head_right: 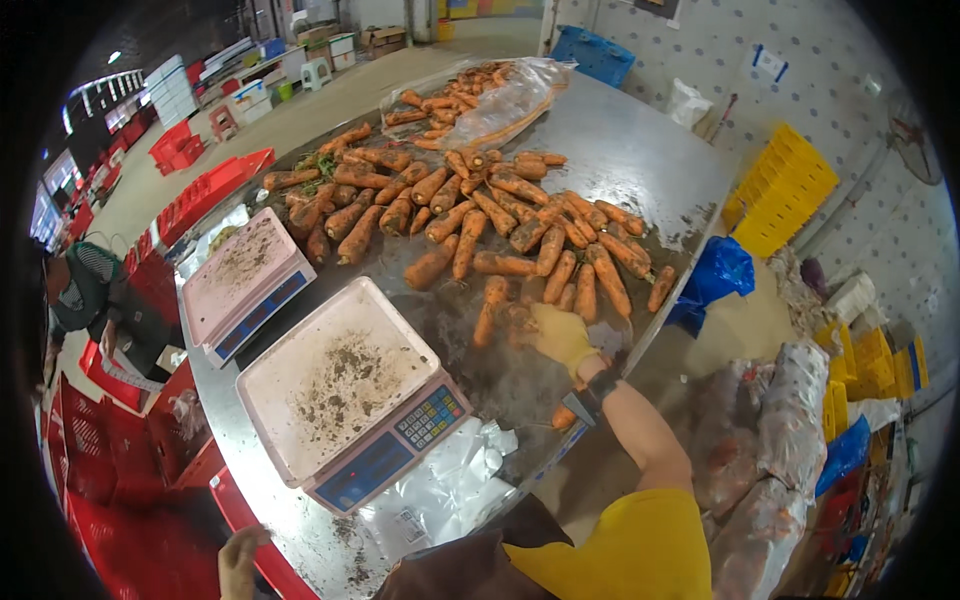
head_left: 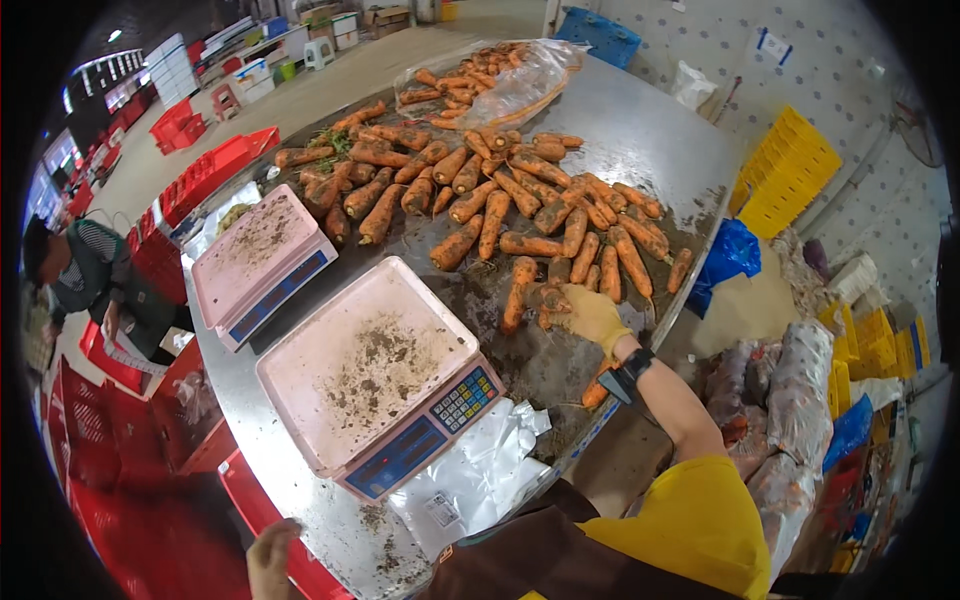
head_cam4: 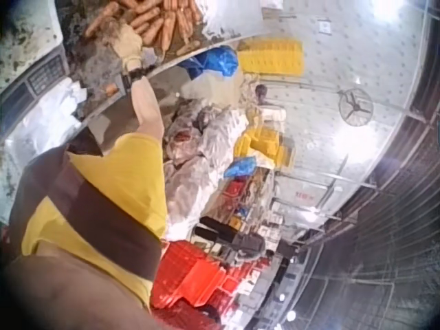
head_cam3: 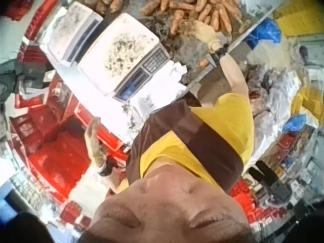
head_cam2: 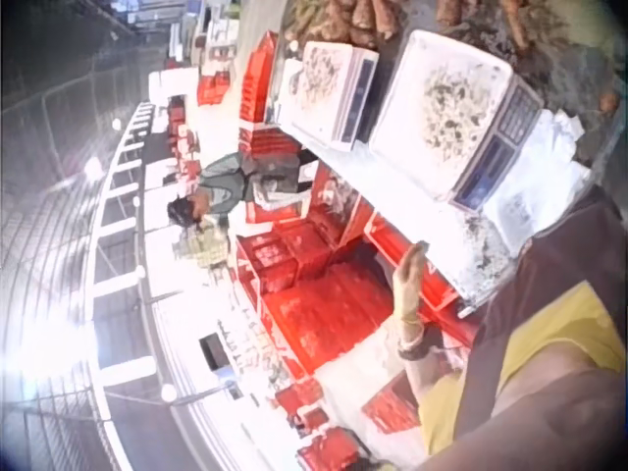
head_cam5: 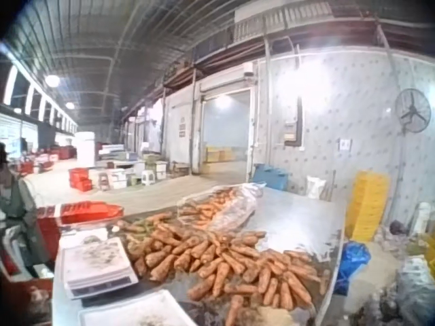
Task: The recorder is weighing carrots and placing them into plastic bags for packaging.
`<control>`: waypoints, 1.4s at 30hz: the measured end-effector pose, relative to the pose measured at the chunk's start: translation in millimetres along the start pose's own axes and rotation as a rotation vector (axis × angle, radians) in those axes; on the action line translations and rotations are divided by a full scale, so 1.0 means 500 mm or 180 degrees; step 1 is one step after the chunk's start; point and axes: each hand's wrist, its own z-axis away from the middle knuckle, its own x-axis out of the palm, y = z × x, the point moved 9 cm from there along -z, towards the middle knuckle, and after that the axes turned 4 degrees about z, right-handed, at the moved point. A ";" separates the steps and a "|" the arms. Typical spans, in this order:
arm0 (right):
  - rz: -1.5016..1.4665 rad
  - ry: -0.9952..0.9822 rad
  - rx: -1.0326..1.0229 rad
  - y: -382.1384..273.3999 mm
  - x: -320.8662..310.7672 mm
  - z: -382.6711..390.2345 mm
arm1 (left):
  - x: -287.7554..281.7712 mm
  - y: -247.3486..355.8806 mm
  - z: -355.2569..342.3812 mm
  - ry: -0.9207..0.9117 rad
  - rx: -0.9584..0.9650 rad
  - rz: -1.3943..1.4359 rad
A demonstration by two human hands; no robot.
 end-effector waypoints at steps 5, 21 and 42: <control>-0.4909 -0.1579 -0.0470 -0.171 -0.043 0.073 | 0.277 0.033 -0.112 -0.1420 -0.1401 0.0512; -0.2472 -0.1043 -0.1506 -0.010 -0.042 0.090 | 0.702 0.065 -0.368 -0.0883 -0.2566 0.3091; -0.6336 -0.2631 0.0115 0.036 -0.069 0.040 | 0.619 0.135 -0.364 -0.1046 -0.1975 0.2645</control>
